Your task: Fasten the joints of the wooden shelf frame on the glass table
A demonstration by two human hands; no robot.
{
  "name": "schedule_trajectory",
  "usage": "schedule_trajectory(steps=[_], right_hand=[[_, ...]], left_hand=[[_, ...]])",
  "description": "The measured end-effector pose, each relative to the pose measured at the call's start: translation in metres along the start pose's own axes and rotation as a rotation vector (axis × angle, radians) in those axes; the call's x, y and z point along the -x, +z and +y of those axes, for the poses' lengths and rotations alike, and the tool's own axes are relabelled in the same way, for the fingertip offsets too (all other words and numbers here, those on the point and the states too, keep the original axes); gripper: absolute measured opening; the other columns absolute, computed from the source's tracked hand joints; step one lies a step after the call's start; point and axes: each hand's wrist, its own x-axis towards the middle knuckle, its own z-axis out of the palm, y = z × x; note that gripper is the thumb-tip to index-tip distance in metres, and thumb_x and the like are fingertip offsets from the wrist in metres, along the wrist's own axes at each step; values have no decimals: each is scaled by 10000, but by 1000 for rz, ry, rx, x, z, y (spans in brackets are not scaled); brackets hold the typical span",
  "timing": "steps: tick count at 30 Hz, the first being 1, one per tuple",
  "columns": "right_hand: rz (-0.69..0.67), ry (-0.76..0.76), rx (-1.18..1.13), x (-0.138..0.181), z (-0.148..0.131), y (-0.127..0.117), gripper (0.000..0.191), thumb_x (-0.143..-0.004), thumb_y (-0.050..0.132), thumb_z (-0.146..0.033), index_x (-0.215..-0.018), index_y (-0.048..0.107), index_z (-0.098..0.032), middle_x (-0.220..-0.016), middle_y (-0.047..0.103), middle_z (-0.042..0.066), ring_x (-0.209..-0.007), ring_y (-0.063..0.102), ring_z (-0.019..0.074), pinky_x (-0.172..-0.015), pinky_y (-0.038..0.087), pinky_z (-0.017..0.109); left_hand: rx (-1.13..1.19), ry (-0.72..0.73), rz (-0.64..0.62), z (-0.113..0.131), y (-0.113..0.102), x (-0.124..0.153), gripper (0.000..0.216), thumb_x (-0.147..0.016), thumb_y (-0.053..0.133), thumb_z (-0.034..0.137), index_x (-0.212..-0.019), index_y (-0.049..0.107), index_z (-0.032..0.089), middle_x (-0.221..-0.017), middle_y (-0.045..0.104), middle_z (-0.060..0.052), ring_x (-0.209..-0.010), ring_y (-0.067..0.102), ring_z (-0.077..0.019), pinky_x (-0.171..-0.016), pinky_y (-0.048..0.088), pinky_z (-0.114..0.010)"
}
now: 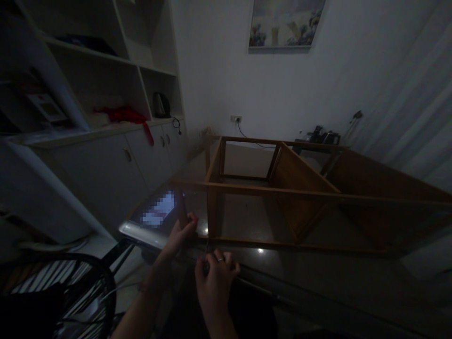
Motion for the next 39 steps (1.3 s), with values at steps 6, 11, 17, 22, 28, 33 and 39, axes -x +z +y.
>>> schedule_trajectory(steps=[6,11,17,22,28,33,39], right_hand=[[27,-91,31,2,5,3,400,-1019,352,-375,-783,653,-258,-835,697,22,-850,555,234,-874,254,432],[55,-147,105,2,10,4,486,-1039,281,-433,-787,658,-258,-795,686,23,-819,557,211,-872,241,422],[111,-145,138,0,9,0,508,-1026,282,-511,-796,660,-262,-835,697,26,-836,558,216,-850,237,414],[153,-160,129,2,13,3,461,-1039,307,-434,-805,668,-268,-858,700,21,-850,558,206,-866,236,404],[-6,-283,42,-6,25,-1,348,-1023,393,-394,-814,636,-260,-864,683,1,-866,566,199,-872,249,377],[-30,-303,23,-12,30,-6,336,-1018,392,-442,-861,631,-267,-916,691,2,-904,561,212,-893,240,395],[-85,-341,95,-11,35,-6,270,-1018,410,-369,-900,629,-266,-978,689,14,-942,555,215,-911,251,401]], left_hand=[[-52,50,-57,4,-1,-1,439,-647,763,529,-716,510,177,-548,383,90,-470,338,-51,-440,296,-170],[-38,40,-60,1,-2,-1,433,-677,744,537,-743,500,184,-563,379,93,-472,332,-51,-452,313,-171],[-17,3,-39,1,-1,0,436,-646,770,523,-731,509,183,-552,375,93,-468,349,-52,-452,303,-172],[-28,13,-29,0,-3,-1,435,-642,776,516,-763,532,178,-554,392,88,-475,364,-56,-454,294,-173],[-33,33,-62,0,-2,-2,442,-660,758,540,-743,517,179,-565,389,87,-473,333,-52,-448,286,-173],[-19,43,-61,-1,-2,-1,423,-691,746,523,-751,500,185,-569,373,94,-474,314,-49,-458,292,-170],[-42,61,-114,-5,-5,-4,416,-726,717,534,-730,488,187,-553,349,95,-470,312,-52,-460,284,-171]])
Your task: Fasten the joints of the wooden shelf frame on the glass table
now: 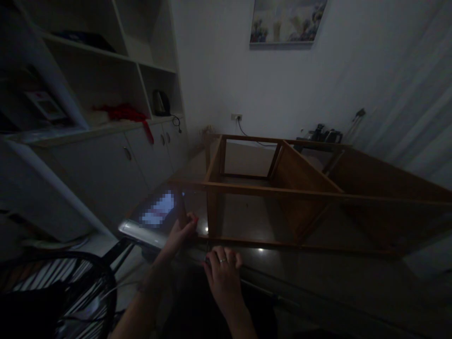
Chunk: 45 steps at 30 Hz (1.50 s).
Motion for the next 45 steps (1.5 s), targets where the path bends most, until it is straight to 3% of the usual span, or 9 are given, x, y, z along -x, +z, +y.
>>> schedule_trajectory(steps=[6,20,32,40,45], right_hand=[[-23,-34,-4,-1,7,-1,208,-1002,461,-363,-941,645,-287,-997,691,0,-954,555,203,-908,262,381],[8,-17,-105,0,7,-7,360,-1039,359,-394,-871,662,-299,-915,696,-29,-930,559,177,-903,229,375],[-16,-44,-3,0,9,-6,240,-1005,462,-355,-876,659,-308,-923,703,-21,-928,570,190,-901,269,362],[12,-96,-70,-4,7,-9,267,-1034,389,-358,-1177,609,-310,-1030,730,9,-953,608,190,-912,269,358],[-1,-77,-156,-4,5,-5,305,-1046,356,-337,-1049,661,-325,-973,736,-26,-922,612,172,-921,261,361]], left_hand=[[-43,17,49,6,2,1,420,-709,725,537,-729,504,181,-564,380,86,-483,319,-55,-459,270,-174],[-21,-4,37,6,1,2,436,-692,738,548,-730,505,181,-553,375,91,-476,318,-54,-460,277,-175],[-4,-61,83,13,6,3,462,-622,773,540,-723,498,182,-544,397,90,-459,347,-50,-439,275,-175],[9,-39,95,6,4,3,417,-658,770,506,-745,520,184,-556,395,88,-461,344,-50,-443,287,-171],[25,-20,19,4,2,2,424,-698,744,528,-731,501,182,-566,381,89,-470,317,-46,-456,304,-168]])
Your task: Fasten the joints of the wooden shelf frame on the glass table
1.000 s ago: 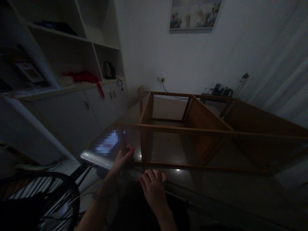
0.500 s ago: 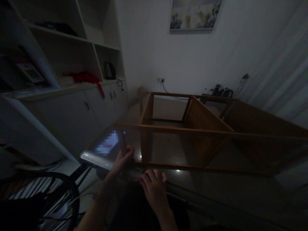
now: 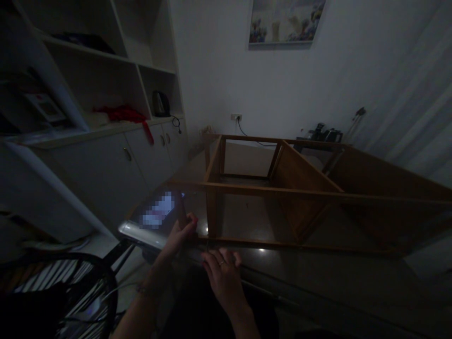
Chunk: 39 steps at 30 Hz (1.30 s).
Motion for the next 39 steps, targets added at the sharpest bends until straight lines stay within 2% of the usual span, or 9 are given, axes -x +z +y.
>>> schedule_trajectory(steps=[7,13,19,24,31,36,39], right_hand=[[7,-127,-26,0,5,0,270,-1035,410,-248,-1125,660,-297,-849,731,-37,-812,608,125,-904,316,317],[-3,-216,10,-5,11,0,217,-1015,449,-238,-1021,665,-260,-749,673,-27,-752,557,152,-833,346,300],[-128,-262,3,-13,15,0,95,-949,568,-183,-893,618,-241,-775,627,-28,-789,527,161,-821,353,297],[-244,-276,19,-20,19,-5,100,-887,665,-164,-862,601,-237,-823,632,-38,-844,532,163,-823,368,297],[-277,-247,1,-23,18,-9,69,-886,678,-199,-900,627,-243,-902,649,-34,-907,550,163,-853,397,306],[-282,-280,-8,-25,20,-10,203,-886,682,-258,-1078,657,-321,-919,658,-36,-908,555,164,-864,426,307],[-303,-304,28,-27,20,-14,173,-893,669,-280,-1063,669,-309,-921,660,-25,-911,553,171,-866,440,310]], left_hand=[[-9,-31,51,2,2,2,435,-668,757,530,-741,505,183,-571,374,90,-471,336,-51,-455,312,-171],[-11,-38,65,1,2,0,447,-649,763,541,-735,506,185,-548,374,95,-458,335,-51,-450,299,-174],[-20,-6,34,3,1,0,438,-659,760,534,-716,508,180,-544,382,89,-467,333,-51,-446,277,-171],[-12,-36,53,7,4,2,457,-636,774,537,-762,517,180,-548,393,95,-470,335,-51,-443,294,-168],[-13,-21,27,9,5,2,470,-632,764,559,-717,498,181,-530,377,98,-455,326,-48,-433,284,-169],[-24,-18,50,5,2,1,432,-656,761,524,-741,515,179,-552,386,92,-479,330,-50,-462,310,-168],[-25,-8,41,3,2,1,435,-660,755,530,-738,509,180,-557,387,92,-475,325,-49,-457,303,-169]])
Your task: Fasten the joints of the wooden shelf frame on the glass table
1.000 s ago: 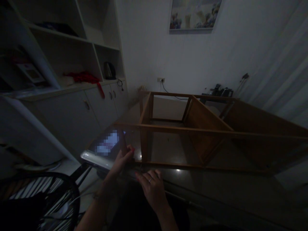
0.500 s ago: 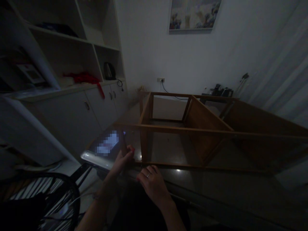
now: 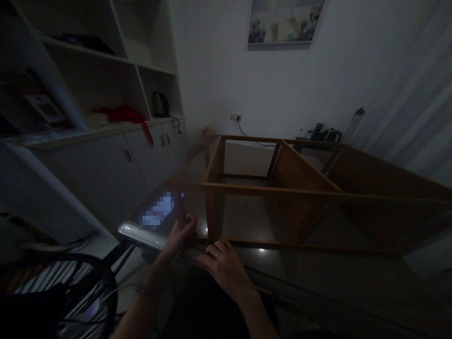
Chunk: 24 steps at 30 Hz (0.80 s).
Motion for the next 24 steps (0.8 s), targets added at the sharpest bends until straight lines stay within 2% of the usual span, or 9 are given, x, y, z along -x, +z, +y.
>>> schedule_trajectory(steps=[4,8,13,19,24], right_hand=[[-74,20,38,1,-1,-4,119,-899,660,-274,-1018,669,-278,-971,660,-18,-949,548,178,-859,453,307],[-109,23,60,3,-2,-2,142,-897,663,-271,-1039,652,-277,-984,655,-21,-950,547,182,-858,458,313],[-71,47,64,5,-3,2,128,-894,668,-247,-1018,647,-269,-1024,651,-21,-960,546,174,-872,451,299],[-49,29,19,3,-1,4,37,-904,656,-220,-924,655,-251,-867,672,-33,-886,551,164,-830,452,293],[-9,69,-86,3,-2,-3,57,-902,657,-240,-945,680,-270,-902,702,-23,-913,555,180,-883,451,326]], left_hand=[[-13,-9,30,-3,-1,-1,450,-651,761,542,-761,515,181,-561,388,92,-471,331,-50,-439,286,-166],[20,-5,-20,-5,-2,-1,426,-699,741,533,-761,499,188,-559,371,96,-461,325,-47,-442,306,-164],[25,-2,-10,-5,-1,-1,432,-683,757,528,-765,510,183,-565,379,95,-467,336,-46,-442,309,-161],[9,-28,40,-1,1,1,453,-639,776,532,-761,519,180,-555,395,93,-477,350,-53,-447,304,-167],[25,2,13,3,2,1,441,-641,774,527,-732,519,179,-542,380,92,-467,329,-50,-445,282,-170]])
